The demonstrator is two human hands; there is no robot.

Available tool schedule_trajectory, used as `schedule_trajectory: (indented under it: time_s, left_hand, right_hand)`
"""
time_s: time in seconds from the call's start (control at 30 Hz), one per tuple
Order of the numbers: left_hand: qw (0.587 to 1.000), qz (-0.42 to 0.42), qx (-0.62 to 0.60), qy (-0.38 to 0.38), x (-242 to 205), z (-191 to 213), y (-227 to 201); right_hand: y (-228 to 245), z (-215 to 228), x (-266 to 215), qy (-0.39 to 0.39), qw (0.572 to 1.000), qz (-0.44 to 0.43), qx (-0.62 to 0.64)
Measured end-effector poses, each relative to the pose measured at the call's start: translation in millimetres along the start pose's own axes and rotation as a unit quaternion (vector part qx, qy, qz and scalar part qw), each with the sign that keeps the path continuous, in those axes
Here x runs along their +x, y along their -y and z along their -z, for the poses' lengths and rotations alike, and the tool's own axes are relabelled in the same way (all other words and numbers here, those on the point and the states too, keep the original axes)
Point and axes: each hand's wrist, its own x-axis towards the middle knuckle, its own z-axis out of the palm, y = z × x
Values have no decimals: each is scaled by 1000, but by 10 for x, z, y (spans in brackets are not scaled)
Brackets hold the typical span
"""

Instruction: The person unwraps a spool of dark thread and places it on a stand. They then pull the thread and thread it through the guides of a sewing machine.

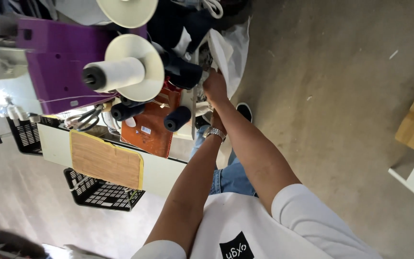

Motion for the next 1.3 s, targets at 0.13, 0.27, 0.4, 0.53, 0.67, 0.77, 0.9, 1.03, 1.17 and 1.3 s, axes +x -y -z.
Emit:
schedule_trajectory:
  time_s: [0.13,0.27,0.4,0.53,0.67,0.77,0.9,1.03,1.17,1.3]
  left_hand:
    - [988,62,144,-1,-173,-95,-285]
    - [951,127,280,-2,-409,-146,-597]
    - [975,63,212,21,-1065,34,-797]
    - [982,56,102,147,-1691,243,-857]
    - [993,45,48,99,-2120,612,-1251]
    - [995,37,69,59,-2328,959,-1656]
    - [998,50,-40,-28,-2782,1269,-1602]
    - [982,45,-122,-137,-3202,1501,-1052]
    - [959,130,-119,-220,-3472,1670,-895]
    - [950,148,-147,-234,-3612,1844,-783]
  right_hand:
    - [24,154,-185,66,997,47,-5]
    - [109,701,-449,81,991,12,103]
    - [488,1760,-1194,-9,986,-41,160]
    - [1658,2394,-1724,-74,942,195,262]
    - [2857,2228,-1727,-180,835,484,187]
    - [3525,1897,-1471,-60,867,489,82]
    - [3797,1763,-1462,63,841,515,151]
    - [3732,2225,-1105,-101,852,460,231]
    - [3686,2234,280,-304,849,427,-61]
    - [4080,1975,983,-270,876,393,-66]
